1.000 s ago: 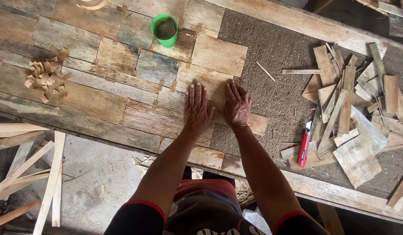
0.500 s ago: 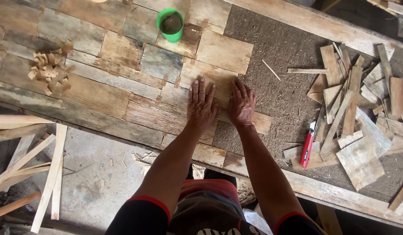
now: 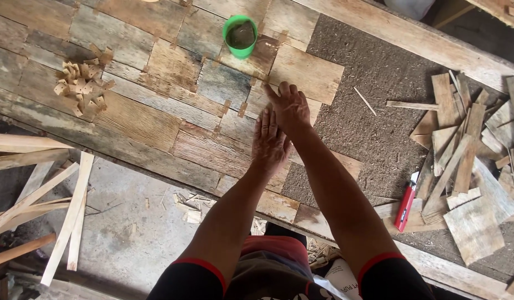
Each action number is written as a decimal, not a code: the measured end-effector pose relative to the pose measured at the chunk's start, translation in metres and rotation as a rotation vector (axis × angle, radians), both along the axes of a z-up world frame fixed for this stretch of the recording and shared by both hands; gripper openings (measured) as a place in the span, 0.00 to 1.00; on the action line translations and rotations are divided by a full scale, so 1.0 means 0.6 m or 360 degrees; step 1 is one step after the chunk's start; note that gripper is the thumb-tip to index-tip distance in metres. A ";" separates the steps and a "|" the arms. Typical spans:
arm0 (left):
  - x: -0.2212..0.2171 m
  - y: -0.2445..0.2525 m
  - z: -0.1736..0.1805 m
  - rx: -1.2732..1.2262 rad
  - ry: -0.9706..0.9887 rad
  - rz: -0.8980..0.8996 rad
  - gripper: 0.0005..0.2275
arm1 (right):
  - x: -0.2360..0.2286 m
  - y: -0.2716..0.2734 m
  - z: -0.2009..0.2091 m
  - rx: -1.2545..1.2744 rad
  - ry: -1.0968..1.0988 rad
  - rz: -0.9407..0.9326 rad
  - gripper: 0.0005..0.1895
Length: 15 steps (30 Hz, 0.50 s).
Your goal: Trimming and arranging thin wooden veneer tiles on a workbench using a utility knife.
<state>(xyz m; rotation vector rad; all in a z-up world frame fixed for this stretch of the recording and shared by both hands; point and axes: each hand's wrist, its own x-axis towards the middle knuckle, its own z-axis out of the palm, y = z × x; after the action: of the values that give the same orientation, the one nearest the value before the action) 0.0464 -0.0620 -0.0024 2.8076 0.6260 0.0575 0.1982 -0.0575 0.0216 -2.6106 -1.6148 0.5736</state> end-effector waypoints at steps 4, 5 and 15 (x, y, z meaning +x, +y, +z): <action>0.001 0.001 0.002 -0.0068 0.0013 0.0028 0.31 | 0.004 0.007 -0.018 0.0182 -0.0188 0.0126 0.43; 0.000 0.001 0.003 -0.0043 -0.0016 0.0022 0.31 | 0.000 0.009 -0.012 0.0149 -0.0141 0.0093 0.45; 0.001 0.001 -0.012 -0.0015 -0.0048 0.0008 0.31 | 0.000 -0.009 -0.015 0.0483 -0.0018 -0.0022 0.48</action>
<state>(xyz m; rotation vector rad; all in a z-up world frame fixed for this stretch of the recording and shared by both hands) 0.0470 -0.0616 -0.0094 2.7910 0.6243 0.0978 0.1983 -0.0626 0.0125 -2.4047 -1.5455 0.2861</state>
